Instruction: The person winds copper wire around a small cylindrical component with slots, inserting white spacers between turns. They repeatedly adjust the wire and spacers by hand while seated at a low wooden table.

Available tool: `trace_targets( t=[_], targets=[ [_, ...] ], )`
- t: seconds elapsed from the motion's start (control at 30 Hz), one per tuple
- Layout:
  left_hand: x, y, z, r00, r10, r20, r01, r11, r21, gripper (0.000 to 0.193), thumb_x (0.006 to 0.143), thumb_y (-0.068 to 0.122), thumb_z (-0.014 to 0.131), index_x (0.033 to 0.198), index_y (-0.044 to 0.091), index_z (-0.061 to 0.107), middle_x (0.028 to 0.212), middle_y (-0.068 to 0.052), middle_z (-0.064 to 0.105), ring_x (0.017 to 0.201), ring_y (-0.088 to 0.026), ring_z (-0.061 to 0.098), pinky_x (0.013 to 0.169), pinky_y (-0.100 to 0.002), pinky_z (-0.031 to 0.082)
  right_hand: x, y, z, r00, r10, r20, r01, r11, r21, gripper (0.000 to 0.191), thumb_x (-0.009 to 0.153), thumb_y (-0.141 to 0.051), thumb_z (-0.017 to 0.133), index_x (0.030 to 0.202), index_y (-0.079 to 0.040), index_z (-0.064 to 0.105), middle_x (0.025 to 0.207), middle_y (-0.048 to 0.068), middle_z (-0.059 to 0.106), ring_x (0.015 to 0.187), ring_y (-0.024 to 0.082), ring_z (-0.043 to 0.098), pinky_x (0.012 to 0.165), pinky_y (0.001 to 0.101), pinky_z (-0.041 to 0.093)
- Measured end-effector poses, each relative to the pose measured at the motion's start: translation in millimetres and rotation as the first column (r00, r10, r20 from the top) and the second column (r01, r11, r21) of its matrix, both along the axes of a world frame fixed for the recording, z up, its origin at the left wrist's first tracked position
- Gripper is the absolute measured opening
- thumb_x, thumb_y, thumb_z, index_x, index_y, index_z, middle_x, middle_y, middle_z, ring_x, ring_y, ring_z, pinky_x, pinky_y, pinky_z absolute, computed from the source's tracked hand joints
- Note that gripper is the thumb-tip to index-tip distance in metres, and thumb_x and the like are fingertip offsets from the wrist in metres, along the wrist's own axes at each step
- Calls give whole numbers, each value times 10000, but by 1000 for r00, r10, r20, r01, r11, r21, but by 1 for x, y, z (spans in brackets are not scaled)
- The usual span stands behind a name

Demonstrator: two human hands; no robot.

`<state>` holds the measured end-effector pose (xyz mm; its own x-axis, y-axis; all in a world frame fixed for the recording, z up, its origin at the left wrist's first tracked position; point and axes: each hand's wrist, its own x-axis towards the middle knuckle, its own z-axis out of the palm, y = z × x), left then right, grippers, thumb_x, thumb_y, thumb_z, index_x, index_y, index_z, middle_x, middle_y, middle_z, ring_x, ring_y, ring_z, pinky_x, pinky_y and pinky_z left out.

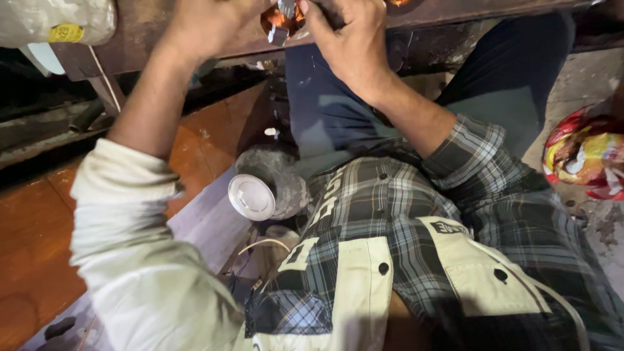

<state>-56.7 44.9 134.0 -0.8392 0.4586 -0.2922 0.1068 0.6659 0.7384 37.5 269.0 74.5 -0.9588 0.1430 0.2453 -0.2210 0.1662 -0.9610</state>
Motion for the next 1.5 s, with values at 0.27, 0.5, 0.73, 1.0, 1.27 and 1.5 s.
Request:
trace_targets(
  t=[0.27, 0.5, 0.73, 1.0, 1.27, 1.5],
  targets=[
    [33, 8, -92, 948, 283, 145, -316, 784, 534, 276, 1014, 202, 617, 1187, -13, 607, 1121, -39, 596, 1061, -169, 561, 981, -338, 471, 4, -5, 1, 995, -53, -88, 54, 998, 14, 97, 1048, -66, 734, 1130, -27, 701, 964, 129, 734, 803, 242, 726, 712, 371, 566],
    [46, 6, -134, 886, 374, -274, -207, 847, 489, 157, 1039, 121, 605, 1027, -33, 578, 1057, -100, 535, 1005, -221, 537, 932, -398, 443, 3, -7, -9, 994, -23, -104, 30, 998, 60, 126, 1063, -73, 733, 1165, -31, 672, 1026, 121, 747, 887, 279, 757, 764, 371, 600],
    [44, 13, -141, 868, 423, -259, -223, 799, 558, 158, 1037, 116, 581, 963, -21, 553, 996, -85, 511, 893, -208, 515, 836, -374, 434, -4, -2, -7, 997, -2, -80, 5, 999, 33, 101, 1039, -50, 755, 1115, -18, 698, 985, 111, 741, 826, 270, 757, 720, 355, 592],
    [44, 24, -110, 864, 386, -323, -217, 865, 453, 188, 1023, 136, 562, 973, -37, 616, 927, -126, 582, 848, -257, 540, 809, -385, 424, 7, 6, 9, 999, 10, -41, -17, 987, -160, 146, 1035, -5, 689, 1181, -17, 701, 1056, 117, 739, 949, 225, 736, 832, 351, 577],
    [44, 34, -91, 918, 353, -180, -187, 786, 589, 227, 1047, 171, 574, 994, -46, 610, 864, -109, 581, 818, -214, 537, 725, -357, 434, -1, 7, 4, 997, -5, -83, 9, 999, 42, 84, 1036, -51, 770, 1113, -30, 742, 964, 113, 744, 858, 234, 713, 772, 364, 549],
    [45, 37, -96, 894, 401, -198, -212, 770, 602, 219, 1024, 143, 621, 928, -52, 597, 829, -79, 556, 776, -187, 515, 699, -359, 418, -6, 11, 12, 986, 68, -155, -51, 993, 109, 154, 1016, 10, 737, 1159, -1, 678, 985, 154, 699, 865, 287, 677, 764, 378, 521]
  ],
)
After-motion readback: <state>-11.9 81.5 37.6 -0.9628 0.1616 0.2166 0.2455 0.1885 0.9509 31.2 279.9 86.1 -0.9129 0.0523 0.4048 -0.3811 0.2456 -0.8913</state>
